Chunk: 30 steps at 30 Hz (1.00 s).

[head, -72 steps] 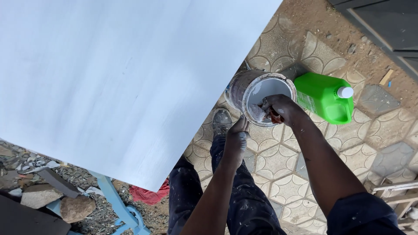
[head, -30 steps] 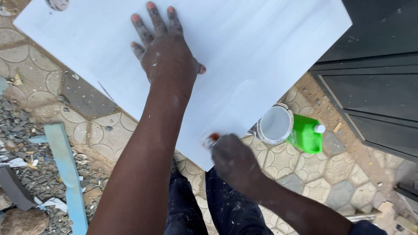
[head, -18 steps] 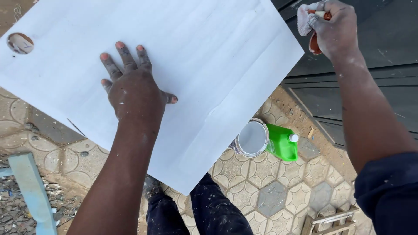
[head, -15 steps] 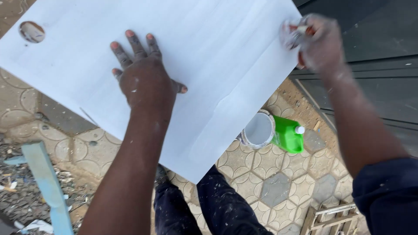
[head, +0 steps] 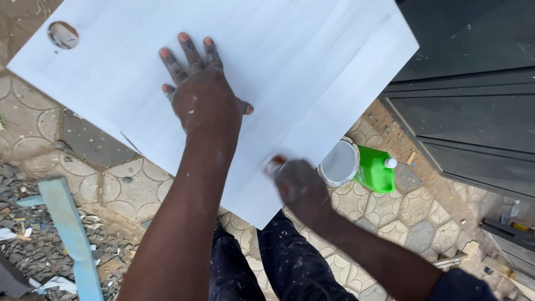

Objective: Applying white paint to a cabinet door or wooden panel using a cloth or sponge.

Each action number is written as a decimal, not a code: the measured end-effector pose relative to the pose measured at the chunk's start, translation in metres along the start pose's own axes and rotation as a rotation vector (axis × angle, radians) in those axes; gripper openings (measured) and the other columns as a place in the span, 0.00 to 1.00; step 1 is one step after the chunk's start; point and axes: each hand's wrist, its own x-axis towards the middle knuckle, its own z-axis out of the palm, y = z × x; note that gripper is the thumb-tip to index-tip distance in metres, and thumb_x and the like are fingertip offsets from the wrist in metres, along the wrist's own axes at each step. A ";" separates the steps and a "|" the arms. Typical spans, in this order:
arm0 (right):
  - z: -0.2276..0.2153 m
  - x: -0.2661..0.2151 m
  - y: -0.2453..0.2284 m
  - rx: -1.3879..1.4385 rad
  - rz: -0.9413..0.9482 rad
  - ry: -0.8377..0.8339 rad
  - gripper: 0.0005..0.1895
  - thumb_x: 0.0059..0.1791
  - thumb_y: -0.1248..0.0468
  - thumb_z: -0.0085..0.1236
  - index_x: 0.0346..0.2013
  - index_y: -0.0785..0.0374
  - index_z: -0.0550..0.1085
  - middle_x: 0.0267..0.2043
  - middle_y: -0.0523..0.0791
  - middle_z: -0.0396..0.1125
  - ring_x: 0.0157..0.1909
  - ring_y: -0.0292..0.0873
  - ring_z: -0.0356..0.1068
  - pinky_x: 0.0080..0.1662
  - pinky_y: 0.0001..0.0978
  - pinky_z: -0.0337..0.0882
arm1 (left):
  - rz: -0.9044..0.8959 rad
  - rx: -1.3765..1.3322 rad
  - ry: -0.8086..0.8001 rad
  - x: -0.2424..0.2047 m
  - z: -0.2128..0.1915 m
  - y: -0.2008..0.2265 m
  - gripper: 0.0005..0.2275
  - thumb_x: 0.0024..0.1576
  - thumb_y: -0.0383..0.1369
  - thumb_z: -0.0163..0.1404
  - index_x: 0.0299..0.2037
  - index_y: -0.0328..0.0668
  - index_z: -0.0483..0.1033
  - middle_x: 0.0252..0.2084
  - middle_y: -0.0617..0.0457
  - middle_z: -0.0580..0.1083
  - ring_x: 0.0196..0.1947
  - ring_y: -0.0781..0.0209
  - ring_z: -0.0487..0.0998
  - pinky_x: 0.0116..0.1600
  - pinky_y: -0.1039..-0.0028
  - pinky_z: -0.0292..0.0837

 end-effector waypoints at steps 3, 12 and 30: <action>0.006 0.020 0.147 -0.246 0.173 0.167 0.24 0.62 0.61 0.51 0.21 0.56 0.60 0.21 0.45 0.55 0.22 0.48 0.56 0.27 0.47 0.55 | -0.015 -0.009 -0.015 -0.001 -0.003 0.002 0.59 0.49 0.53 0.65 0.79 0.60 0.25 0.76 0.53 0.17 0.74 0.38 0.17 0.74 0.37 0.44; -0.059 0.088 0.297 0.012 0.395 0.137 0.17 0.59 0.78 0.73 0.34 0.64 0.72 0.33 0.47 0.70 0.27 0.36 0.63 0.23 0.28 0.63 | -0.014 0.016 0.025 0.002 -0.002 0.005 0.60 0.46 0.54 0.67 0.80 0.56 0.29 0.77 0.49 0.22 0.75 0.34 0.22 0.71 0.34 0.51; 0.000 0.063 0.197 -0.147 0.399 0.182 0.23 0.62 0.60 0.56 0.24 0.56 0.64 0.27 0.44 0.63 0.27 0.44 0.60 0.31 0.44 0.58 | -0.021 0.027 0.060 0.004 0.000 0.006 0.59 0.44 0.53 0.67 0.79 0.57 0.32 0.78 0.50 0.24 0.76 0.33 0.27 0.70 0.34 0.50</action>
